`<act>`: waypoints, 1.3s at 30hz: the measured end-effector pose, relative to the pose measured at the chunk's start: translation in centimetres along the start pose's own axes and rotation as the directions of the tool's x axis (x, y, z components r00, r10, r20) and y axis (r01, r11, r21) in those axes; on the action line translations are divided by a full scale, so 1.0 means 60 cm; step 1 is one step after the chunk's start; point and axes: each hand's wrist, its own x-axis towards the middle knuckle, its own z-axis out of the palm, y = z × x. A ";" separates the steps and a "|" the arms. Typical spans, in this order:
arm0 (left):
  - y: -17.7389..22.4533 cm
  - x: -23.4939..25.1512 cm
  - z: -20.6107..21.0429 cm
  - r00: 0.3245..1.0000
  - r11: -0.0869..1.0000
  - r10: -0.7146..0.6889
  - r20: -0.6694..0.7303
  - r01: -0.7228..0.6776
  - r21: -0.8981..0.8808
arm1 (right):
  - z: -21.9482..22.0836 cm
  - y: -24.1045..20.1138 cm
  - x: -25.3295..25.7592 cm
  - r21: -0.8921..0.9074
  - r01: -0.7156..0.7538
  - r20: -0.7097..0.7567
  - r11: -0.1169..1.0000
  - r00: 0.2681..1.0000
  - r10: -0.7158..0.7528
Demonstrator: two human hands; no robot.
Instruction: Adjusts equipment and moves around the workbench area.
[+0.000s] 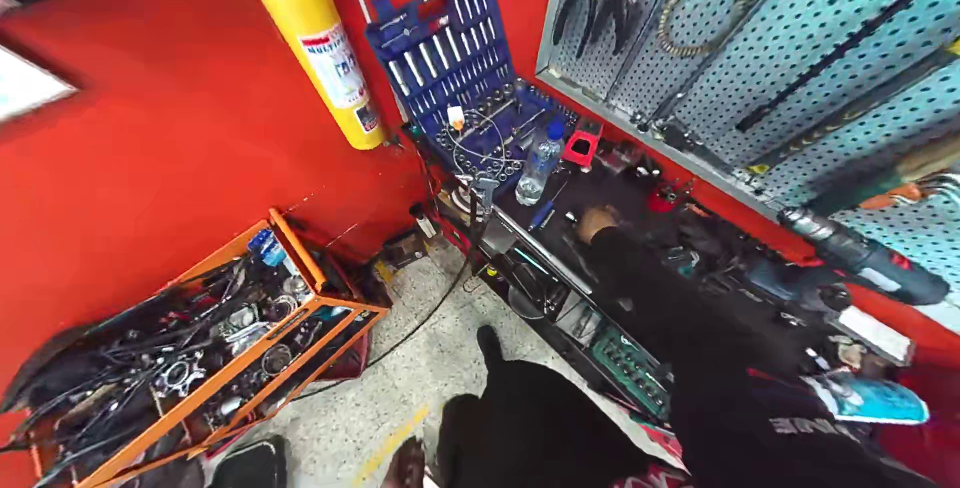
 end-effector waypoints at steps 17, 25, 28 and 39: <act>0.355 0.290 -0.029 0.639 0.447 0.548 0.540 -0.769 0.456 | 0.174 -0.324 -0.368 0.690 0.229 0.349 0.687 0.726 -0.593; 0.364 0.350 0.001 0.495 0.243 0.478 0.725 -0.868 0.432 | 0.178 -0.322 -0.374 0.609 0.144 0.374 0.780 0.815 -0.442; 0.384 0.359 0.013 0.441 0.260 0.510 0.738 -0.897 0.357 | 0.156 -0.311 -0.357 0.606 0.126 0.387 0.785 0.815 -0.431; 0.366 0.551 -0.043 0.866 0.469 -0.209 0.454 -0.319 0.824 | -0.011 -0.064 -0.249 0.595 0.111 0.131 0.796 0.964 -0.232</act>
